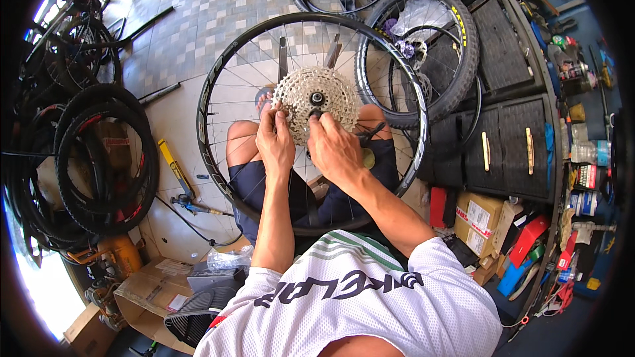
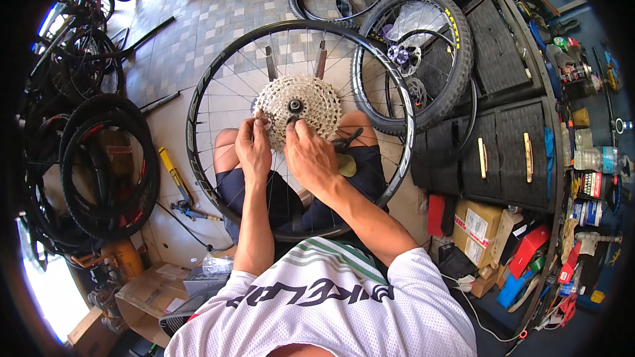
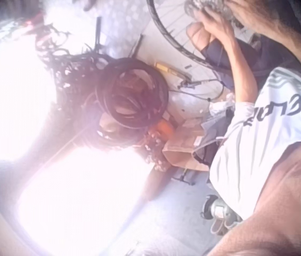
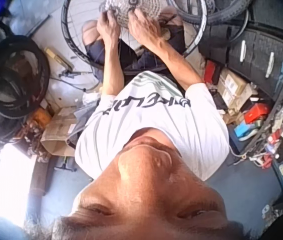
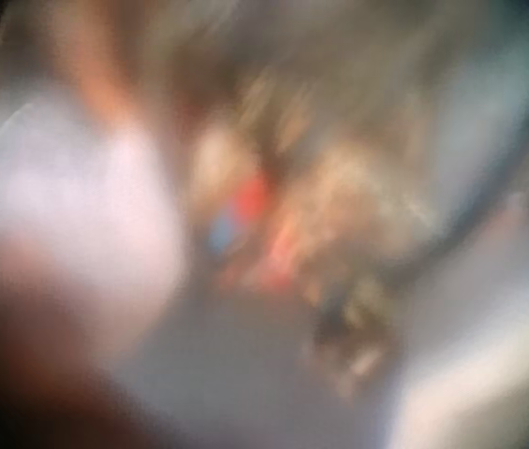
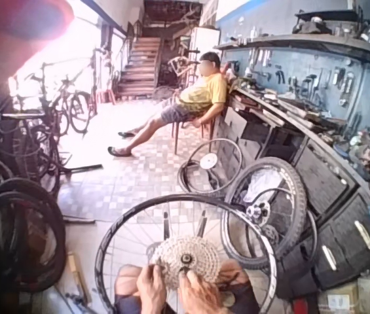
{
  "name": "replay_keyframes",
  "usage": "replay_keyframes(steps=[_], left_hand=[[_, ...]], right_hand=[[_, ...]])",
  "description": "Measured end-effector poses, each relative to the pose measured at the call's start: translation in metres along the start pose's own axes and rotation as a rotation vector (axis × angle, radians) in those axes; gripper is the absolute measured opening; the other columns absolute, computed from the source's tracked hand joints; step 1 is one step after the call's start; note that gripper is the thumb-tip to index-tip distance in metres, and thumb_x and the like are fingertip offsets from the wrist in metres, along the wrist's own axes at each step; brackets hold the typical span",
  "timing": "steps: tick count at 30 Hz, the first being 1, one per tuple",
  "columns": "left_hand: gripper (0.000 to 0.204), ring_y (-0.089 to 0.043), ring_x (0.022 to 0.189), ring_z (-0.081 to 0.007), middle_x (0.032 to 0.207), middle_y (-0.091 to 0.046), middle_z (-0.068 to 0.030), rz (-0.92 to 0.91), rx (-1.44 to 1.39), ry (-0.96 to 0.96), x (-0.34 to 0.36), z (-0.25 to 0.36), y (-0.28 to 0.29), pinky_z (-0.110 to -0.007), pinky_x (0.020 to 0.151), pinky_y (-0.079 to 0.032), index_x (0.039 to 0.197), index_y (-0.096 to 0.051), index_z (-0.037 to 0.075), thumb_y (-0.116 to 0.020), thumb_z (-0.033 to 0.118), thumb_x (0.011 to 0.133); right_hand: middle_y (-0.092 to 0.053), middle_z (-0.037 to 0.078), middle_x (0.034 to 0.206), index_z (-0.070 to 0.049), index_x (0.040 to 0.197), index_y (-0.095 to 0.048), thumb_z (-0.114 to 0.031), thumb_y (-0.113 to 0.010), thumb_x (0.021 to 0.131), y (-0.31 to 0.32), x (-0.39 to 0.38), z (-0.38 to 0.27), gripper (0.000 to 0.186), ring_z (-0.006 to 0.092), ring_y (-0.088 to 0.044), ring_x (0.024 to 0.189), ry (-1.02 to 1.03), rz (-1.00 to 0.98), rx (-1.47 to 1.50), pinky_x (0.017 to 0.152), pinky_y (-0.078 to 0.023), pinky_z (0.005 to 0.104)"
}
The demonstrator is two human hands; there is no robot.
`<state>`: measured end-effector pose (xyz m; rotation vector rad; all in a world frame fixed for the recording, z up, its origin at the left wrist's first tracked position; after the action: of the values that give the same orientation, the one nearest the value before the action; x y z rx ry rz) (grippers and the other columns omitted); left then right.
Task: The person works on a bicycle wheel mounted on a stand, adjusting the rim and spokes, then installs a cassette onto the hub. They wipe the cassette with a cloth and continue adjusting components by hand.
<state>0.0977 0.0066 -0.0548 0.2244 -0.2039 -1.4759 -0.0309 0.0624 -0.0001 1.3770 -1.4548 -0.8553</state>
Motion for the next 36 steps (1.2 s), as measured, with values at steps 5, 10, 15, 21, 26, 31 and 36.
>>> replay_keyframes(steps=[5,10,15,21,26,31,36], left_hand=[[0.024,-0.06,0.082,-0.0122,0.091,-0.071,-0.01,0.057,-0.118,-0.045,0.0,-0.003,-0.002,-0.029,0.075,-0.049,0.104,-0.066,-0.004,-0.055,0.017,0.105],[0.023,-0.059,0.08,-0.0117,0.089,-0.07,-0.0093,0.037,-0.125,-0.012,-0.001,-0.002,-0.004,-0.029,0.074,-0.049,0.103,-0.066,-0.003,-0.055,0.018,0.105],[0.023,-0.059,0.078,-0.0128,0.086,-0.07,-0.0102,0.053,-0.086,-0.037,0.0,-0.002,-0.004,-0.03,0.074,-0.049,0.101,-0.065,-0.002,-0.055,0.019,0.104],[0.028,-0.071,0.092,-0.0222,0.1,-0.074,-0.0163,0.002,-0.048,-0.032,0.003,-0.007,-0.004,-0.035,0.084,-0.054,0.119,-0.066,-0.004,-0.054,0.017,0.104],[0.029,-0.071,0.095,-0.0236,0.104,-0.074,-0.0169,0.003,-0.056,0.022,0.0,-0.005,0.0,-0.035,0.085,-0.054,0.118,-0.066,-0.003,-0.053,0.019,0.105],[0.029,-0.071,0.095,-0.0236,0.105,-0.074,-0.0173,-0.007,-0.035,-0.019,0.003,-0.01,-0.002,-0.035,0.085,-0.054,0.118,-0.066,-0.003,-0.053,0.02,0.105],[0.029,-0.071,0.091,-0.023,0.1,-0.075,-0.017,-0.006,-0.029,0.007,0.0,0.002,0.002,-0.035,0.083,-0.054,0.12,-0.066,-0.002,-0.053,0.019,0.104]], right_hand=[[-0.061,0.011,0.101,-0.003,0.121,-0.067,-0.015,-0.064,0.091,0.021,-0.004,0.005,0.032,0.0294,-0.069,0.08,0.014,0.074,0.149,0.066,-0.059,0.0399],[-0.058,0.012,0.1,-0.002,0.119,-0.067,-0.014,-0.064,0.091,0.014,0.007,0.023,0.031,0.0277,-0.067,0.084,0.166,0.076,0.001,0.066,-0.059,0.0379],[-0.057,0.013,0.101,0.002,0.112,-0.065,-0.012,-0.056,0.095,-0.001,0.023,0.014,0.024,0.0273,-0.066,0.088,0.139,0.033,-0.027,0.068,-0.059,0.0385],[-0.059,0.014,0.102,-0.001,0.103,-0.068,-0.016,-0.055,0.097,0.004,0.056,0.007,0.02,0.0301,-0.069,0.086,0.025,-0.149,-0.064,0.074,-0.059,0.042],[-0.065,0.004,0.101,-0.02,0.113,-0.074,-0.02,-0.064,0.097,0.071,0.091,0.032,0.019,0.0243,-0.069,0.082,0.091,0.084,0.094,0.071,-0.058,0.0366],[-0.062,0.004,0.1,-0.019,0.106,-0.078,-0.013,-0.067,0.091,0.063,0.137,0.064,0.02,0.0263,-0.063,0.099,0.547,-0.214,0.135,0.085,-0.052,0.0374],[-0.06,0.005,0.102,-0.025,0.112,-0.078,-0.005,-0.065,0.088,0.025,0.136,0.08,0.034,0.0263,-0.059,0.104,0.572,-0.557,0.188,0.092,-0.048,0.0369]])
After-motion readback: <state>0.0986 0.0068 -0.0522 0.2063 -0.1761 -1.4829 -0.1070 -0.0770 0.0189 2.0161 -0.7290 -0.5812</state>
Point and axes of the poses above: each hand's wrist, its own x-axis towards the middle knuckle, its own y-axis out of the back of the hand, z = x × y, the point moved 2 cm from there along x, towards the middle knuckle
